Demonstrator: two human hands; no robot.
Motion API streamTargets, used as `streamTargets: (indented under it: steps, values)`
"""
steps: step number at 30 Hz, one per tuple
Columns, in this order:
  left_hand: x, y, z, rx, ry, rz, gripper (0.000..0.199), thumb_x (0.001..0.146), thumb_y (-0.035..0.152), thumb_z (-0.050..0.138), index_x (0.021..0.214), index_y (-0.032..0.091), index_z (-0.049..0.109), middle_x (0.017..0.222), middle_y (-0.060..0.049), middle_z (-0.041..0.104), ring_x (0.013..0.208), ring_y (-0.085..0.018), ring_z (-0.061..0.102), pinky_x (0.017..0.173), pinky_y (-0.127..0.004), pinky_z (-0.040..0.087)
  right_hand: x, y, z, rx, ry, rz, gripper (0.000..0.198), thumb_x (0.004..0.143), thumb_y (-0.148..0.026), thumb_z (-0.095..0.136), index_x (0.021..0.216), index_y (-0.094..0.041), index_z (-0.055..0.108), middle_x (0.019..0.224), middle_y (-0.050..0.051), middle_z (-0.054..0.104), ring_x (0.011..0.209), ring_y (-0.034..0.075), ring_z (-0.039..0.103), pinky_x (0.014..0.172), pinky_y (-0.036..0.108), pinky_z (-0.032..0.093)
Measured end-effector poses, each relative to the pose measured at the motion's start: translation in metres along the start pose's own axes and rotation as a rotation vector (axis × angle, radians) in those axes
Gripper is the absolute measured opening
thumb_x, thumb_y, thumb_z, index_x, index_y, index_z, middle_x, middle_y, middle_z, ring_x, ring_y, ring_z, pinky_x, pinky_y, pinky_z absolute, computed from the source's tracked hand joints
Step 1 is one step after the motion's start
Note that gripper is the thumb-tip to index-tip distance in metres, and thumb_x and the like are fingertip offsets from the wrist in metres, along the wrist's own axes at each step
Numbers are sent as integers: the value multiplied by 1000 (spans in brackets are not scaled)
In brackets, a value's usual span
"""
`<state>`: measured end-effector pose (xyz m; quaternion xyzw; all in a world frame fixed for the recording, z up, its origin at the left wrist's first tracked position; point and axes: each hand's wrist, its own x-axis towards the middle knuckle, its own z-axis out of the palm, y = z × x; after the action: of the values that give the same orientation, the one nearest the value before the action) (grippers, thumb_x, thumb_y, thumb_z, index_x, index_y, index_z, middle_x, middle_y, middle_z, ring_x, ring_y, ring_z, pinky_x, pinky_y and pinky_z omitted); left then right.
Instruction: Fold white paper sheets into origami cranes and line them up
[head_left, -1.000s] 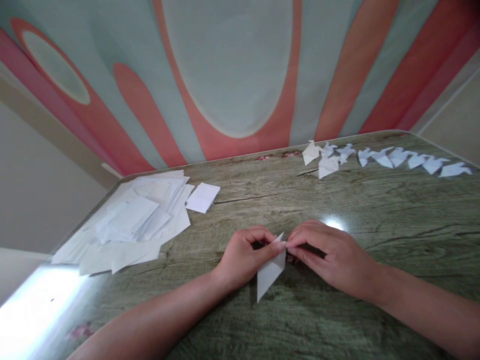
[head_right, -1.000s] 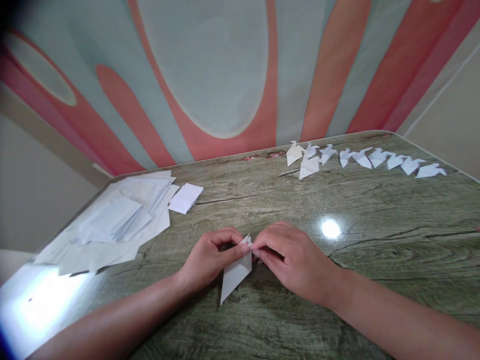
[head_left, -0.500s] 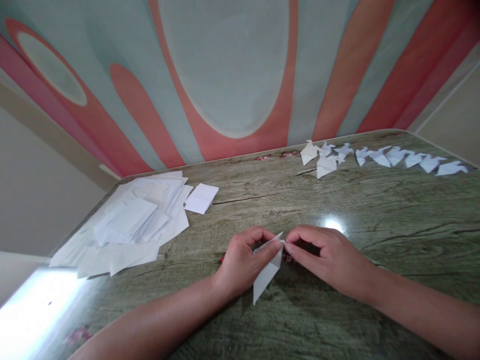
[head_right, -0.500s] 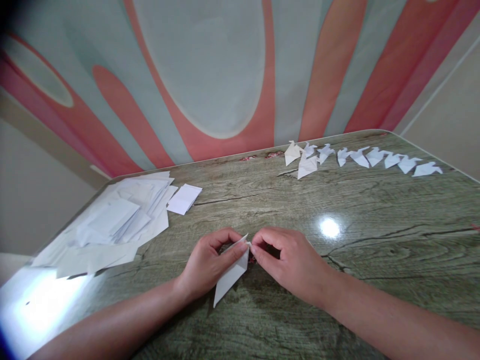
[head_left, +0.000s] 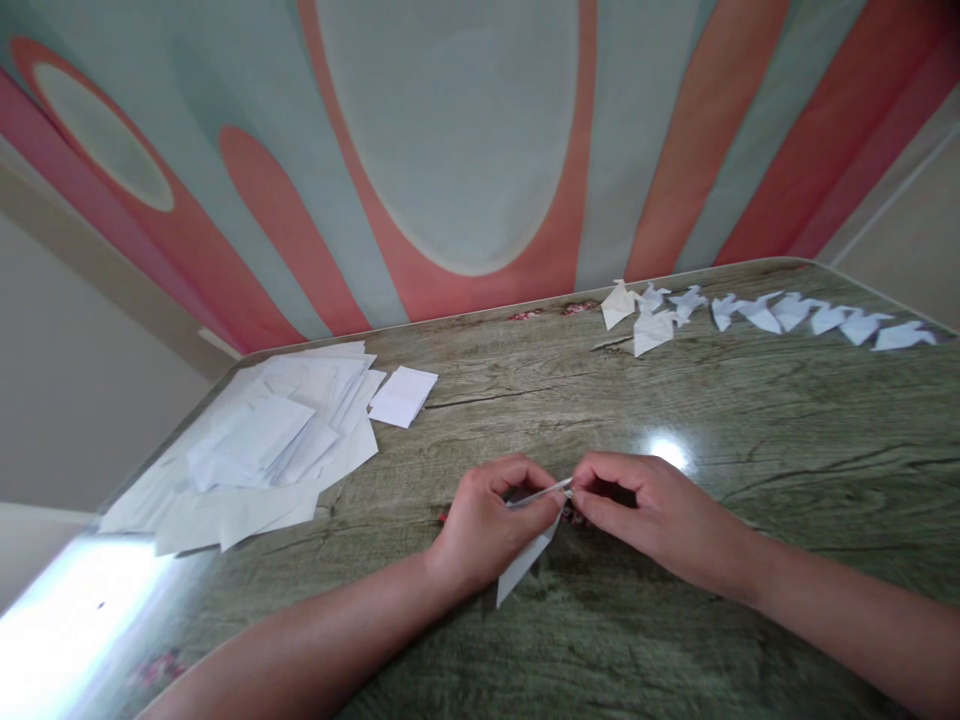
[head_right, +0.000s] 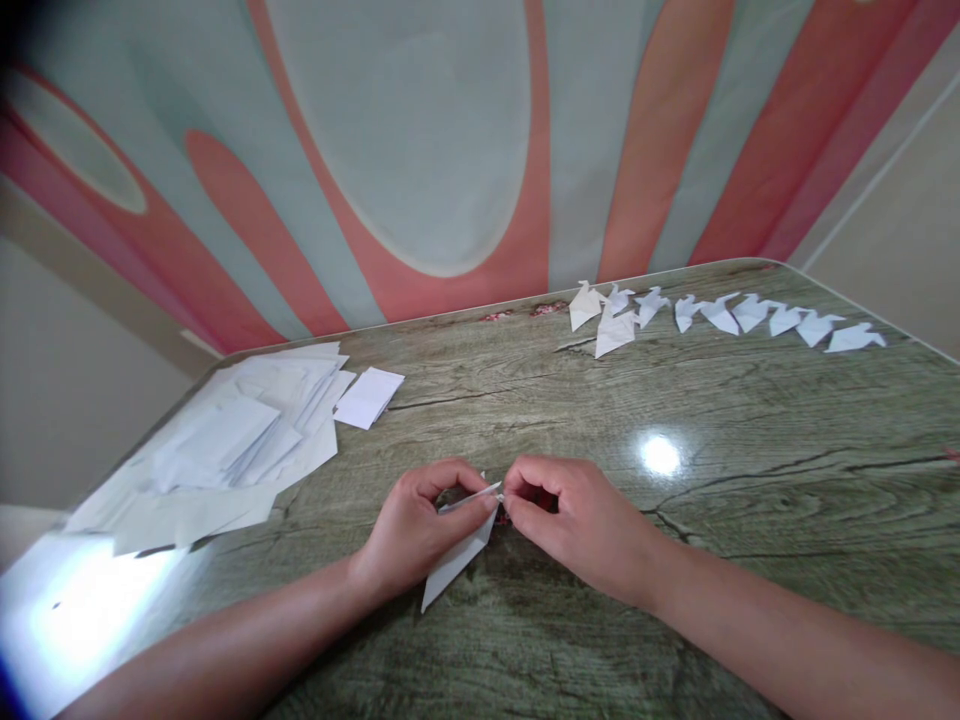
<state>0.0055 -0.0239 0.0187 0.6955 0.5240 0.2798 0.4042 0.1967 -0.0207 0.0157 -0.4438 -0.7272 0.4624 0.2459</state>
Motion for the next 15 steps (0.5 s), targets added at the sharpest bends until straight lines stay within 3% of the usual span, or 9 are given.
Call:
streamTargets:
  steps: [6, 15]
  values:
    - [-1, -5, 2, 71, 24, 54, 16, 82, 28, 65, 71, 16, 67, 69, 2, 65, 66, -11, 58, 64, -21, 41, -1, 3, 2, -54, 128, -52, 11, 87, -33, 60, 83, -23, 64, 72, -5, 64, 66, 11, 57, 61, 23, 41]
    - [1, -9, 3, 103, 12, 67, 9, 84, 25, 65, 78, 18, 64, 76, 2, 66, 71, -11, 60, 68, -22, 43, -2, 9, 5, -203, 151, -119, 15, 92, -25, 53, 81, -21, 62, 71, -3, 63, 66, 11, 57, 62, 24, 39]
